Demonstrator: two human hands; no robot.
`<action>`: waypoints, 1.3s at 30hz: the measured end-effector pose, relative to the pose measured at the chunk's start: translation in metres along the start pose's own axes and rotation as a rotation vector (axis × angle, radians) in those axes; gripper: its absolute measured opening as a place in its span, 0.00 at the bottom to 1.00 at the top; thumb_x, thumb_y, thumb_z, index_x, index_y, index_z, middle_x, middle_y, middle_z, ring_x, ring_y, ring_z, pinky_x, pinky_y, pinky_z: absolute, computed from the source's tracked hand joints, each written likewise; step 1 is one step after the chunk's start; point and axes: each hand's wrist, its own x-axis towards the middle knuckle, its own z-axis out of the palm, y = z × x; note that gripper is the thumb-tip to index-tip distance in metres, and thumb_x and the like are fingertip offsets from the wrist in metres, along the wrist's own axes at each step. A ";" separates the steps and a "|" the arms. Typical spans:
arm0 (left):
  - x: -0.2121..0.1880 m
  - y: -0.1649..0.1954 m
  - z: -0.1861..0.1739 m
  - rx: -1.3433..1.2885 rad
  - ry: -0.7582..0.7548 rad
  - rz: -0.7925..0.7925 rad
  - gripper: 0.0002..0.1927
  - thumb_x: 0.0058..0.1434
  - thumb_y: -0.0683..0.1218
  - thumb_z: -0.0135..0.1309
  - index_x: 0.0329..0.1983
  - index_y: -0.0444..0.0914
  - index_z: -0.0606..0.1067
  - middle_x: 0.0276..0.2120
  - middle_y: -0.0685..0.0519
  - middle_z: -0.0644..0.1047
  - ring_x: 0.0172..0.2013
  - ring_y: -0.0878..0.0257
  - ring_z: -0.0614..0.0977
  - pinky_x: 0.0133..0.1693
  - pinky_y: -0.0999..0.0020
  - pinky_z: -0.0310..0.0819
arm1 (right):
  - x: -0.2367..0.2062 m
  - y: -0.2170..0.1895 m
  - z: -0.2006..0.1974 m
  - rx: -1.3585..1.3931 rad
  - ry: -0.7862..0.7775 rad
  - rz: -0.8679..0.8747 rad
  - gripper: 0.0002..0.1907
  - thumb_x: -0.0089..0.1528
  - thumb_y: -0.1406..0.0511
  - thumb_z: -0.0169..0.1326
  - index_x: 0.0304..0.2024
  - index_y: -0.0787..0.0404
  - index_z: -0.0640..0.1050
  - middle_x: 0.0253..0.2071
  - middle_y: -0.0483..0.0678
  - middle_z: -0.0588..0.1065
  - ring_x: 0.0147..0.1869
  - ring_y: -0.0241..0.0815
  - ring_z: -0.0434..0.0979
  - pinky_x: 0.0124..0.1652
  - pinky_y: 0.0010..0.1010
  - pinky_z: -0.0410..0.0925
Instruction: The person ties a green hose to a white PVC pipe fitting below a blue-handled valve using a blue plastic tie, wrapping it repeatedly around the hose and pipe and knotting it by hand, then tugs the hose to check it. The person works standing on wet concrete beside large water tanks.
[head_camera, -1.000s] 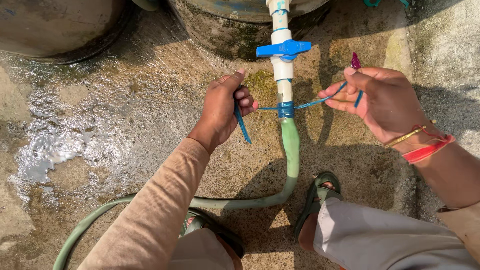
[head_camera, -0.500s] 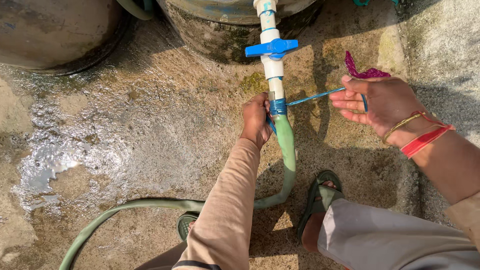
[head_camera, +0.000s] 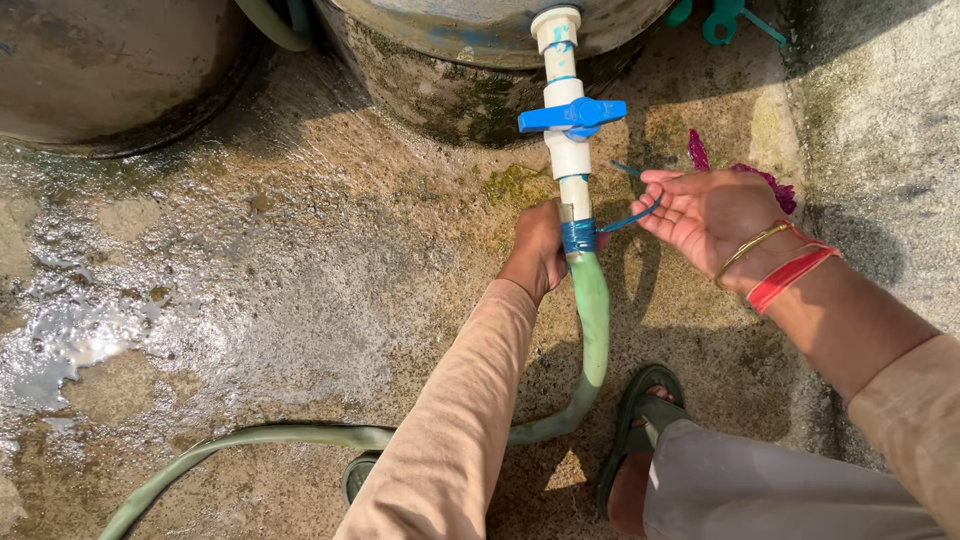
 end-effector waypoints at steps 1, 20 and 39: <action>0.003 0.002 0.000 0.036 0.020 -0.011 0.14 0.68 0.44 0.38 0.39 0.28 0.71 0.27 0.43 0.74 0.23 0.51 0.80 0.27 0.52 0.83 | 0.004 0.002 0.001 -0.006 -0.005 -0.010 0.13 0.66 0.72 0.49 0.51 0.76 0.75 0.44 0.55 0.75 0.46 0.43 0.77 0.53 0.37 0.76; -0.030 -0.019 -0.063 0.504 -0.026 0.227 0.35 0.67 0.73 0.41 0.27 0.38 0.74 0.16 0.59 0.68 0.15 0.70 0.64 0.16 0.73 0.53 | 0.032 0.055 0.057 -0.167 -0.209 0.327 0.09 0.63 0.72 0.57 0.46 0.70 0.80 0.37 0.55 0.81 0.33 0.40 0.82 0.34 0.27 0.76; -0.009 -0.047 -0.052 0.540 0.434 0.680 0.28 0.72 0.62 0.44 0.33 0.34 0.78 0.25 0.52 0.81 0.28 0.65 0.80 0.33 0.66 0.72 | -0.005 0.082 0.022 -0.071 0.230 -0.414 0.11 0.69 0.65 0.55 0.48 0.68 0.76 0.41 0.54 0.78 0.36 0.41 0.80 0.32 0.32 0.75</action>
